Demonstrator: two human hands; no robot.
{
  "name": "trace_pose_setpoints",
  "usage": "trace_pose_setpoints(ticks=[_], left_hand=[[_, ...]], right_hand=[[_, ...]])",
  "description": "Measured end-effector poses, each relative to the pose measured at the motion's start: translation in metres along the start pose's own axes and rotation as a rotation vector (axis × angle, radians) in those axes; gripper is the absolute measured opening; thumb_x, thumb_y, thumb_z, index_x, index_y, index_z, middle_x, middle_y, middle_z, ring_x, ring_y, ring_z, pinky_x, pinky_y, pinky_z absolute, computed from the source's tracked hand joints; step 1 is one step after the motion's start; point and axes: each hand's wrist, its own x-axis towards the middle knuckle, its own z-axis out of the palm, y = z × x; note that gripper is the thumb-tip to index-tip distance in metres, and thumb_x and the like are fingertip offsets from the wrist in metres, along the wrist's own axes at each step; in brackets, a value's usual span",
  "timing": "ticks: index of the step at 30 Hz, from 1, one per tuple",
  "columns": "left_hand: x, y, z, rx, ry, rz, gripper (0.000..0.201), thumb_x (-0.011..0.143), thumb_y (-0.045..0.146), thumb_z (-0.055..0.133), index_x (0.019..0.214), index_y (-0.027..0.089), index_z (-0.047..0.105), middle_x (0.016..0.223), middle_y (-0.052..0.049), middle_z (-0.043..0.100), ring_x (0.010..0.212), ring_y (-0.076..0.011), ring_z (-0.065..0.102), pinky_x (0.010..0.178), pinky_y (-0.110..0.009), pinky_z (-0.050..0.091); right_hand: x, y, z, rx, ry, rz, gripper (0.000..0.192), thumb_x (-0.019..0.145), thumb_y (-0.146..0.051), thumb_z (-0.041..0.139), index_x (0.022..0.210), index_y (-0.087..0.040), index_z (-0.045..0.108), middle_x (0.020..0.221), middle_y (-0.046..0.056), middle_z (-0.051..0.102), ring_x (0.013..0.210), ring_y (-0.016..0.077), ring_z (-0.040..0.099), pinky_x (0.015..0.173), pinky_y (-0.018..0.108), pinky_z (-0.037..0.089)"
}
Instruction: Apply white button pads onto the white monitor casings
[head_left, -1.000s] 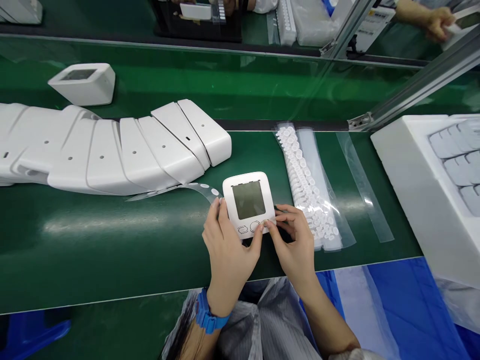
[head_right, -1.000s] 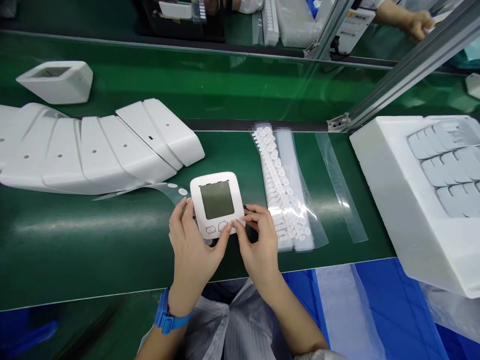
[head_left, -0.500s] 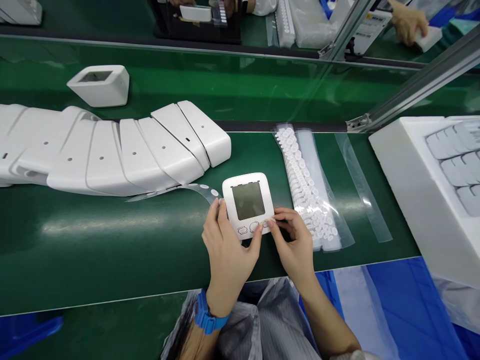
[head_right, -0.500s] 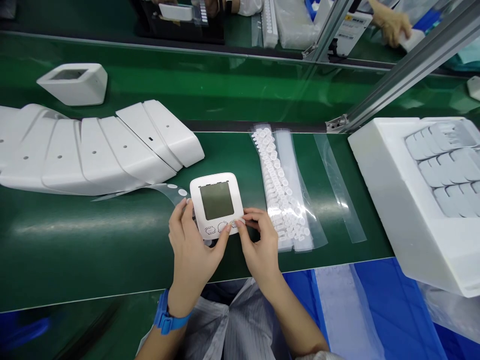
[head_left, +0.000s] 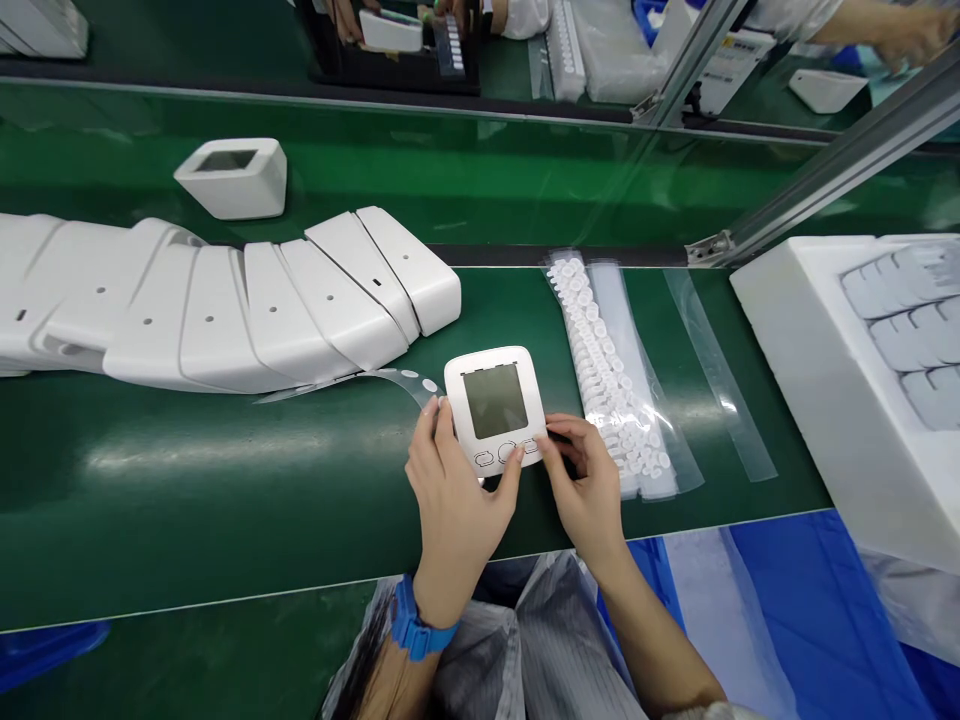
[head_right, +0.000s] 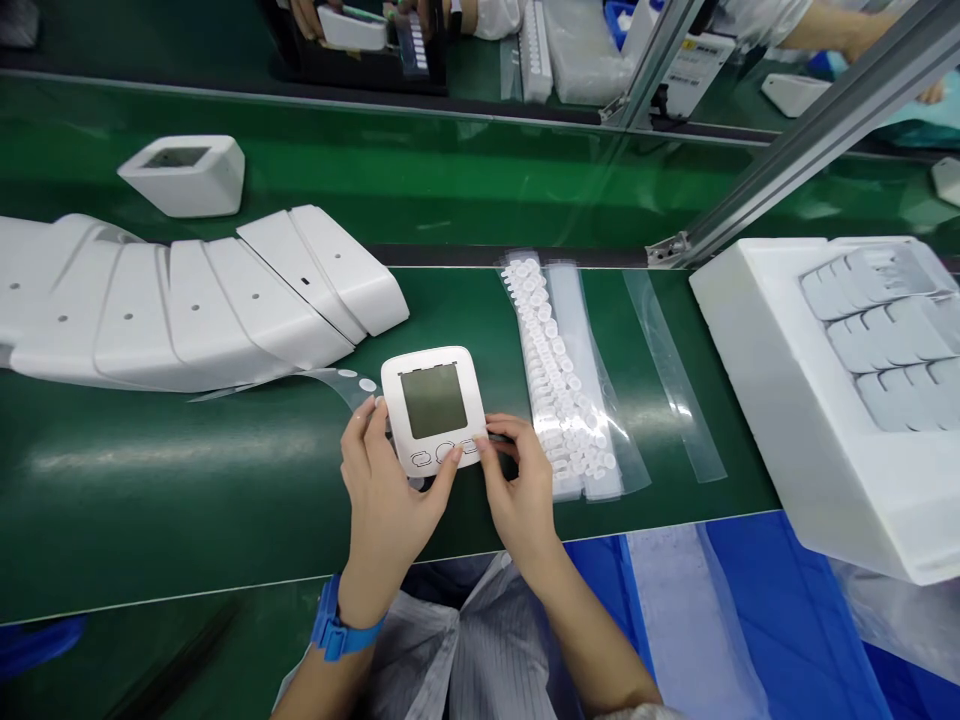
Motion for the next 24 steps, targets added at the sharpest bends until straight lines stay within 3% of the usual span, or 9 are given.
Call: trace_pose_setpoints(ticks=[5, 11, 16, 24], left_hand=[[-0.002, -0.009, -0.005, -0.112, -0.063, -0.035, 0.069, 0.091, 0.04, 0.06, 0.148, 0.016, 0.029, 0.149, -0.024, 0.036, 0.14, -0.0378, 0.038, 0.107, -0.056, 0.039], [-0.006, -0.017, -0.01, -0.2, -0.116, -0.018, 0.053, 0.097, 0.036, 0.051, 0.144, 0.019, 0.035, 0.151, -0.021, 0.035, 0.143, -0.0343, 0.036, 0.109, -0.055, 0.039], [-0.006, -0.018, -0.008, -0.193, -0.095, 0.015, 0.052, 0.097, 0.035, 0.051, 0.143, 0.017, 0.036, 0.151, -0.022, 0.038, 0.141, -0.0355, 0.038, 0.106, -0.056, 0.04], [-0.007, -0.021, -0.009, -0.191, -0.093, 0.023, 0.053, 0.097, 0.035, 0.049, 0.144, 0.013, 0.036, 0.15, -0.023, 0.04, 0.138, -0.0361, 0.042, 0.104, -0.054, 0.042]], right_hand=[[-0.001, 0.001, -0.002, -0.004, 0.003, 0.017, 0.026, 0.103, -0.036, 0.044, 0.121, -0.025, 0.058, 0.12, 0.009, 0.068, 0.112, 0.0218, 0.066, 0.091, 0.041, 0.058], [0.003, -0.001, 0.001, -0.276, -0.121, -0.168, 0.037, 0.1, -0.034, 0.05, 0.136, -0.026, 0.053, 0.147, 0.01, 0.052, 0.137, 0.0254, 0.047, 0.113, 0.052, 0.041], [0.003, 0.004, 0.003, -0.256, -0.11, -0.196, 0.037, 0.098, -0.036, 0.053, 0.133, -0.025, 0.055, 0.14, 0.011, 0.058, 0.13, 0.0252, 0.054, 0.101, 0.047, 0.051], [0.006, 0.003, 0.004, -0.199, -0.097, -0.145, 0.033, 0.093, -0.04, 0.059, 0.121, -0.022, 0.063, 0.135, 0.013, 0.062, 0.121, 0.0261, 0.061, 0.092, 0.045, 0.055]])
